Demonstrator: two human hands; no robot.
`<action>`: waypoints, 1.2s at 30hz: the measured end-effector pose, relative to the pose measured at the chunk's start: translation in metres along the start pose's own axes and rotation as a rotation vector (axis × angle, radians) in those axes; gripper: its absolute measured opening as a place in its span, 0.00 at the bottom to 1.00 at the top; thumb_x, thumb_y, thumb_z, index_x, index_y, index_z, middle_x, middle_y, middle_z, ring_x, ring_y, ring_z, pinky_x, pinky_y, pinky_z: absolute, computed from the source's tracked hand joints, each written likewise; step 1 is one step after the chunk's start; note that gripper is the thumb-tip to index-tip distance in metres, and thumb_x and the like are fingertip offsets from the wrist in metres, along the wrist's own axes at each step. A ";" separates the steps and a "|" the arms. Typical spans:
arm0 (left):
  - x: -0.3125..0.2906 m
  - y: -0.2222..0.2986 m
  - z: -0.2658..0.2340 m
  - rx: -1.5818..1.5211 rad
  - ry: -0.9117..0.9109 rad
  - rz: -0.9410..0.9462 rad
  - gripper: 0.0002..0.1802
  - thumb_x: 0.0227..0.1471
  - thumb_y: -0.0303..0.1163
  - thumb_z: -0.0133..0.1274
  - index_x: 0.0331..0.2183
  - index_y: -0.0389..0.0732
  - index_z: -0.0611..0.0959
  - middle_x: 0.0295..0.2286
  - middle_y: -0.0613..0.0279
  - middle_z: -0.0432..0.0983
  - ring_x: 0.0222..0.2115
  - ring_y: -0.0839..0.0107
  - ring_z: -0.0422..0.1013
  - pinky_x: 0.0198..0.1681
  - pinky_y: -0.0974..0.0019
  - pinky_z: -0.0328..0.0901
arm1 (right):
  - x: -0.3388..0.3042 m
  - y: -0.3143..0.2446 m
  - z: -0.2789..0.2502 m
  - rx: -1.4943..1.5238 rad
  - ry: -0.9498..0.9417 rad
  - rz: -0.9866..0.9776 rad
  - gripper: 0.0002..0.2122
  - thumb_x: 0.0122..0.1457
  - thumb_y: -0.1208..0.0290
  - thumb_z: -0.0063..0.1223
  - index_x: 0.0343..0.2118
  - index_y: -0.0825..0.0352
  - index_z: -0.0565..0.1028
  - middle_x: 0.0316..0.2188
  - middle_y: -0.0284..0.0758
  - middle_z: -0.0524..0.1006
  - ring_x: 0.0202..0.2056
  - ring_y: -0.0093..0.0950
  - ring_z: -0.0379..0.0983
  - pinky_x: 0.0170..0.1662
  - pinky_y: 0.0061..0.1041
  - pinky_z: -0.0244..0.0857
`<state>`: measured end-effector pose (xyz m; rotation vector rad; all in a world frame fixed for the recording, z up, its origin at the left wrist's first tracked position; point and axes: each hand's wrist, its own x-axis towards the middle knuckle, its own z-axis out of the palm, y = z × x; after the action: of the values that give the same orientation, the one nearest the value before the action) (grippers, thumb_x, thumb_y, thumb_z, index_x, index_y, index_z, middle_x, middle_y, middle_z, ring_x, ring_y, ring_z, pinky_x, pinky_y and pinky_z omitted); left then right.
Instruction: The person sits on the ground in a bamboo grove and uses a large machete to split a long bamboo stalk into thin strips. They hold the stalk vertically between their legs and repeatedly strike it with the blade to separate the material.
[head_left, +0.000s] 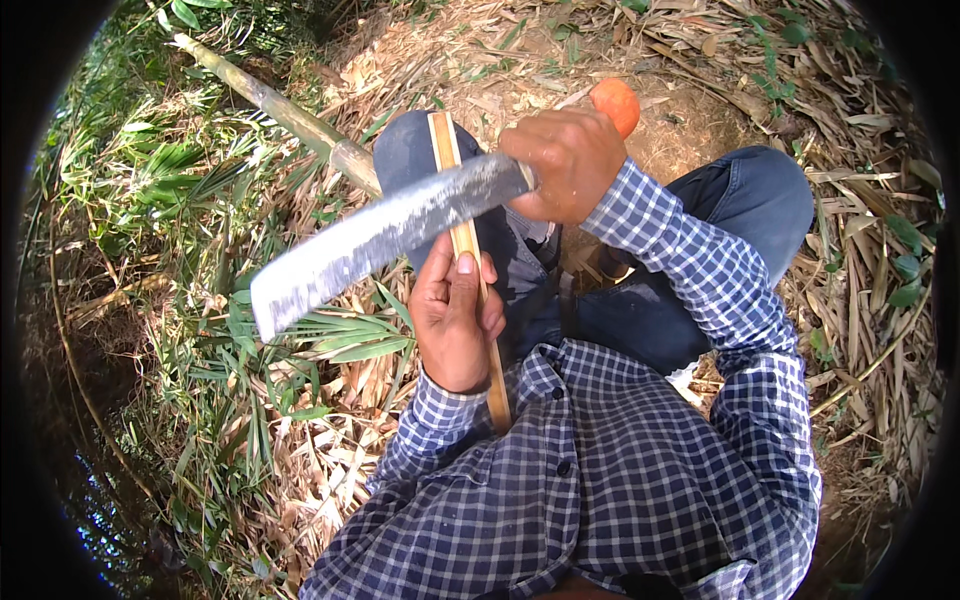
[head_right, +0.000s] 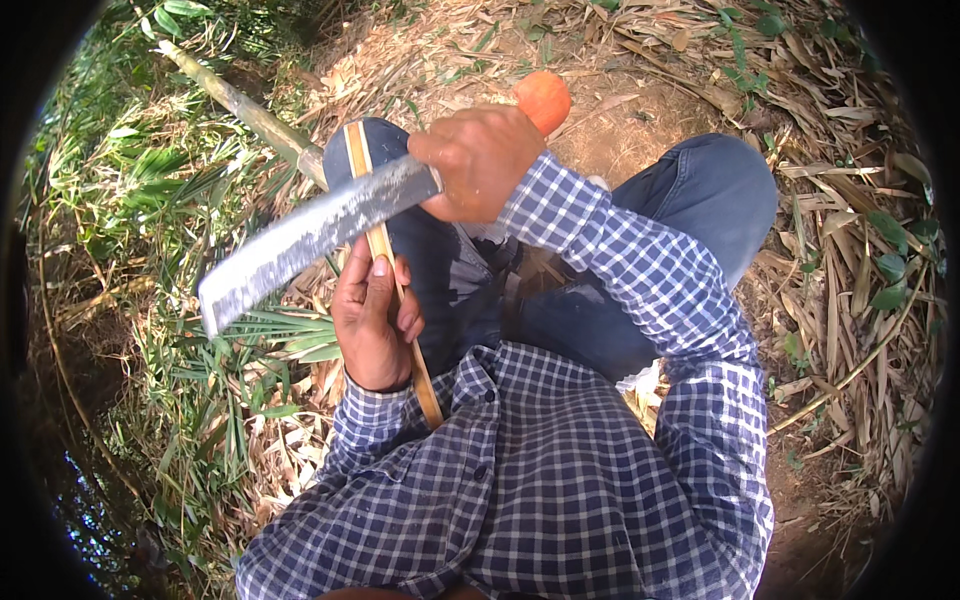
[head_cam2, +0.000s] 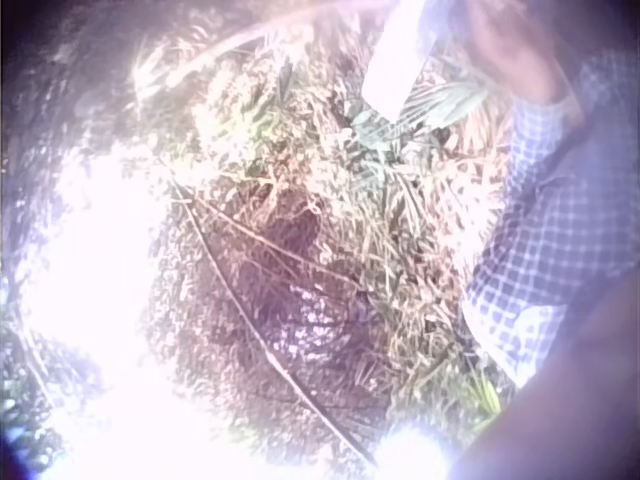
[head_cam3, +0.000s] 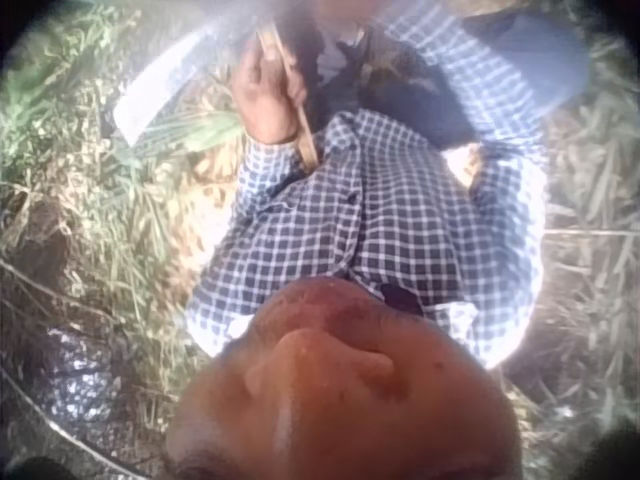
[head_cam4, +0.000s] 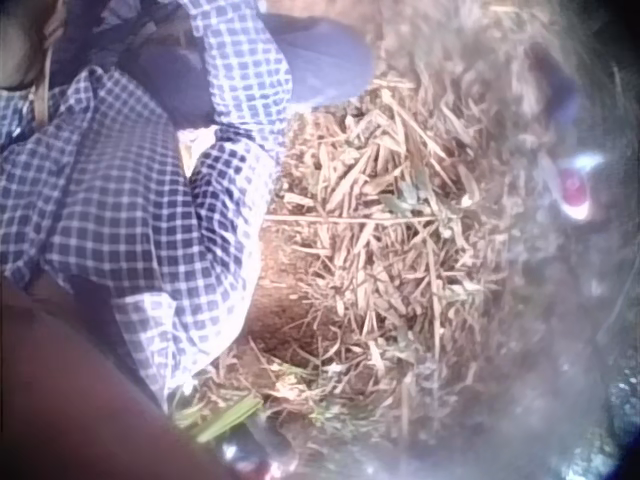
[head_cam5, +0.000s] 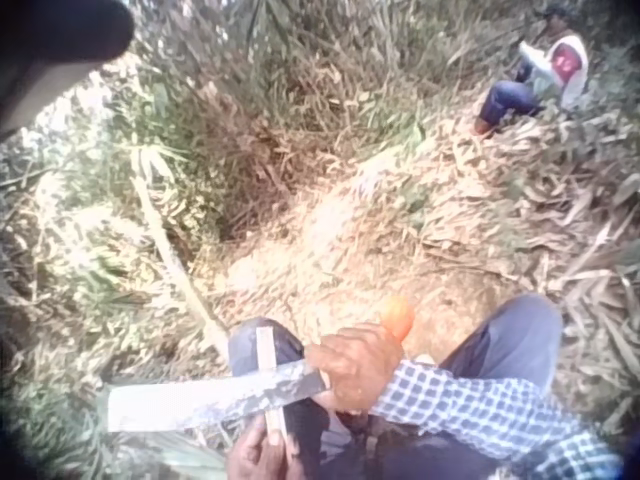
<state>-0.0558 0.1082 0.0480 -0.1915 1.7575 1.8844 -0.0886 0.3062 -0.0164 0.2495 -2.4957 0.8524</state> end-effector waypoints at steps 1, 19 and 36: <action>-0.001 0.000 0.001 -0.006 0.004 0.000 0.18 0.64 0.31 0.42 0.53 0.35 0.69 0.29 0.64 0.68 0.13 0.84 0.58 0.13 0.79 0.53 | 0.001 0.002 0.001 -0.015 0.011 0.036 0.12 0.39 0.62 0.64 0.22 0.62 0.73 0.17 0.33 0.74 0.23 0.35 0.76 0.27 0.37 0.69; 0.000 -0.006 0.000 0.013 -0.036 0.005 0.25 0.64 0.30 0.41 0.60 0.37 0.63 0.26 0.66 0.68 0.12 0.85 0.58 0.12 0.80 0.55 | 0.010 0.034 0.004 -0.115 0.095 0.209 0.10 0.40 0.62 0.62 0.23 0.62 0.76 0.17 0.37 0.74 0.21 0.38 0.74 0.23 0.38 0.66; 0.009 -0.009 -0.001 -0.116 -0.074 -0.043 0.24 0.65 0.34 0.40 0.59 0.36 0.64 0.21 0.69 0.65 0.10 0.85 0.53 0.10 0.80 0.50 | -0.003 0.004 -0.001 0.070 -0.051 0.058 0.13 0.34 0.65 0.63 0.23 0.64 0.73 0.18 0.36 0.73 0.22 0.39 0.73 0.25 0.38 0.66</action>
<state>-0.0594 0.1095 0.0363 -0.1983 1.5848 1.9389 -0.0869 0.3102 -0.0196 0.2262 -2.5339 0.9691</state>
